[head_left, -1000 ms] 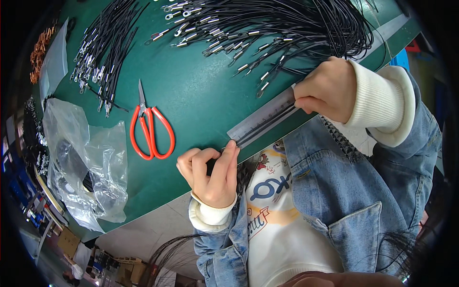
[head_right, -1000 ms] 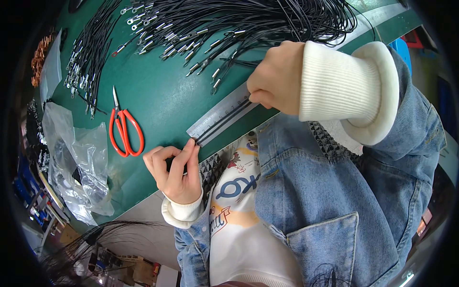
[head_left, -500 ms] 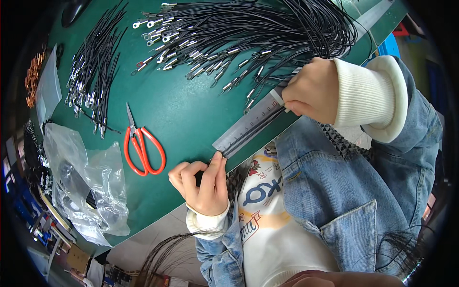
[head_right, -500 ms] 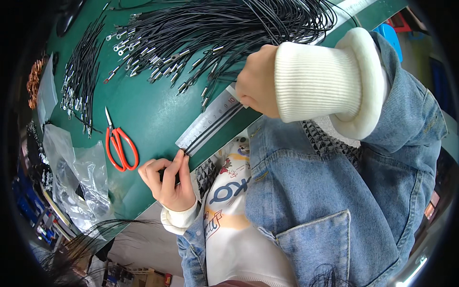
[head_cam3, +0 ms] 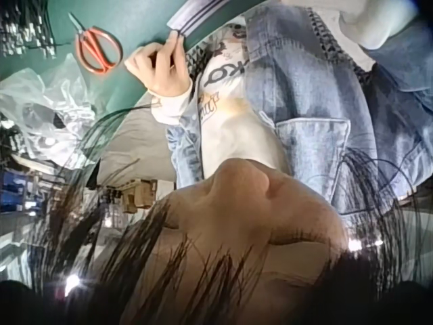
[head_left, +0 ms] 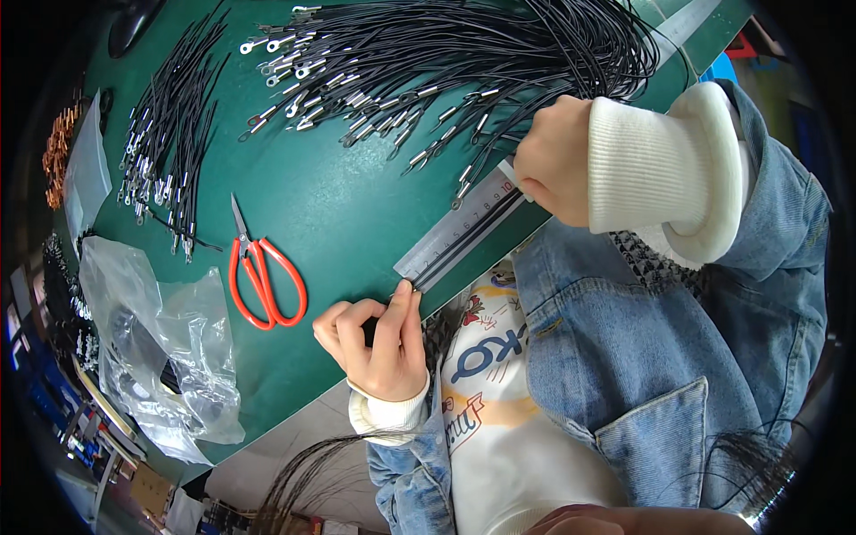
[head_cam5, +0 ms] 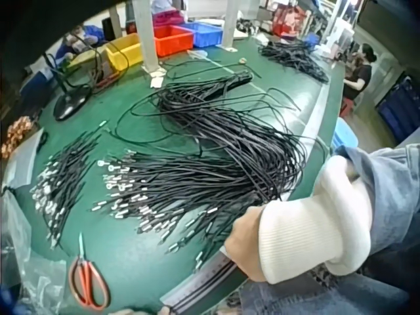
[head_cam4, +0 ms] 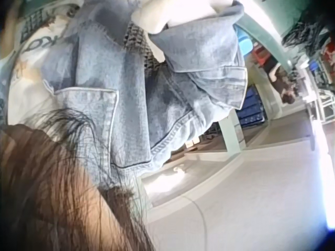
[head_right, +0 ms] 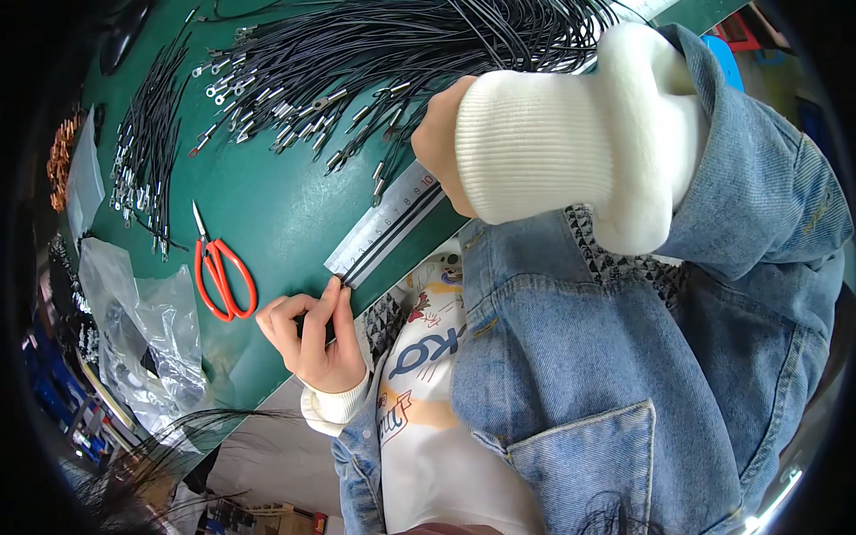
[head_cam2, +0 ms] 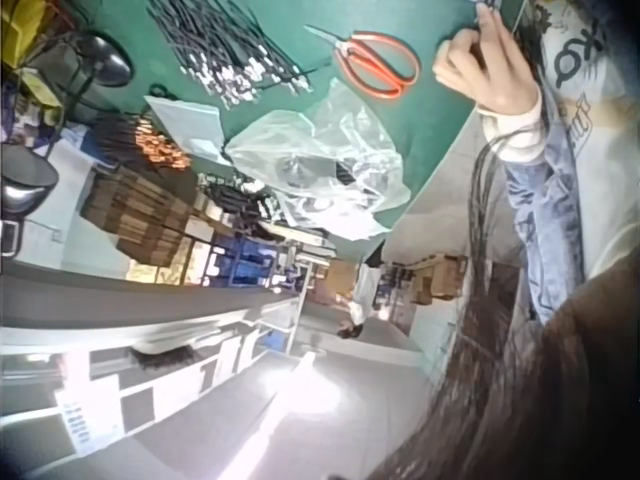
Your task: The person measures black wires against a metal ruler on the table and cuts them using shears.
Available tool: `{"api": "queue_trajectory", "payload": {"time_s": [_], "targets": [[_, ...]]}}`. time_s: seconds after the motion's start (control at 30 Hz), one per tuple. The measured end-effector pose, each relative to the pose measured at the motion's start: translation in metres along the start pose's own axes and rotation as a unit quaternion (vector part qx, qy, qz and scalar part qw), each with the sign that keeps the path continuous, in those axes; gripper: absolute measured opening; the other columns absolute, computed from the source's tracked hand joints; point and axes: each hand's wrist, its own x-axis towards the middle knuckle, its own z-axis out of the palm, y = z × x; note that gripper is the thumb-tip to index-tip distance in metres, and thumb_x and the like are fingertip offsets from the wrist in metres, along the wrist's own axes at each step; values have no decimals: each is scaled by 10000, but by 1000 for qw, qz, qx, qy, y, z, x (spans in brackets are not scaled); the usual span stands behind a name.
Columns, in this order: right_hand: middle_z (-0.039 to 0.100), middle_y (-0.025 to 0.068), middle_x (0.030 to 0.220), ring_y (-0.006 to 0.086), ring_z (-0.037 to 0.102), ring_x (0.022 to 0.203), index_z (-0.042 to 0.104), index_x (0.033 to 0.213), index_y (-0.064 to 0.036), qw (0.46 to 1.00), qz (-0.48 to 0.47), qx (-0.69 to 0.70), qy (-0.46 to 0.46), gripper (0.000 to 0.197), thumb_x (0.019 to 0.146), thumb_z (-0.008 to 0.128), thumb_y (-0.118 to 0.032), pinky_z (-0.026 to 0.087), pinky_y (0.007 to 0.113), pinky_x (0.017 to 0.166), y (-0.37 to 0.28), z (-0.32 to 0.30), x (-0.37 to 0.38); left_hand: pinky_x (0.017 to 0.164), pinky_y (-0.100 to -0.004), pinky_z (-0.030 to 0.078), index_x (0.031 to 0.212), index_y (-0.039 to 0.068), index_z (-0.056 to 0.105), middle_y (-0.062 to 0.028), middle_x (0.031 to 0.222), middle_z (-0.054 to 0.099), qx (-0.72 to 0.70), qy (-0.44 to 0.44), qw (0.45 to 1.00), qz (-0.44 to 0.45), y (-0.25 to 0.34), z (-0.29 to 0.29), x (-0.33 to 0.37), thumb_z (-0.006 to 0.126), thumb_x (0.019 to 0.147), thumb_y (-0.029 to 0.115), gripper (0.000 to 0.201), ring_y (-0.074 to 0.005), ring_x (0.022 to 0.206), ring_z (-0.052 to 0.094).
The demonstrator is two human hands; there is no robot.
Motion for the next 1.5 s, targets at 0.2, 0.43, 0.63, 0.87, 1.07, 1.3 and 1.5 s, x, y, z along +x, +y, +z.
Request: {"api": "queue_trajectory", "payload": {"time_s": [0.2,0.43,0.63,0.87,1.07,1.3,1.5], "targets": [[635,120,686,280,630,723,656,701,-32,995,-4,-100,27,193,801,532,-141,521,358,707,-9,2,-4,710,-337,377,870,54,707,-43,777,470,2,-2,1000,1,0,-2,3,750,669,-5,214,-227,765,431],[628,132,673,292,624,689,638,658,-24,989,0,-125,-82,150,743,536,-94,524,358,678,6,12,17,709,-338,379,878,76,708,-30,783,478,-13,3,1000,-3,2,-2,3,760,664,0,233,-221,766,433],[636,137,672,283,640,678,646,667,-28,953,-78,-208,-205,155,742,526,-92,533,354,663,7,9,22,707,-334,383,886,75,709,-30,781,479,-17,3,1000,0,1,-3,0,756,667,-1,236,-223,767,435],[641,141,683,291,646,679,649,681,-22,989,42,-68,-120,173,753,510,-97,542,348,649,1,-2,14,713,-328,397,934,49,694,-46,791,515,-3,7,1000,5,1,-7,1,737,687,-10,257,-231,773,461],[653,129,663,260,676,661,687,769,-10,999,-17,32,-30,197,750,524,-119,547,327,576,18,5,15,693,-303,445,1049,-29,628,-93,852,585,109,128,984,-50,-42,-42,29,690,735,-29,321,-199,723,540],[604,61,639,171,568,553,606,747,-19,919,-218,328,18,197,866,476,-108,450,286,542,43,7,11,504,-196,414,1095,-65,581,-42,738,555,92,-54,990,-93,-80,-55,37,605,723,-84,373,-81,547,493],[464,27,523,115,431,478,587,743,-24,869,-254,418,79,250,916,459,-152,359,267,477,37,-1,20,457,-187,412,1126,-84,528,-22,661,550,-250,-15,920,-300,-55,-64,31,554,810,-34,321,-78,479,510]]}}
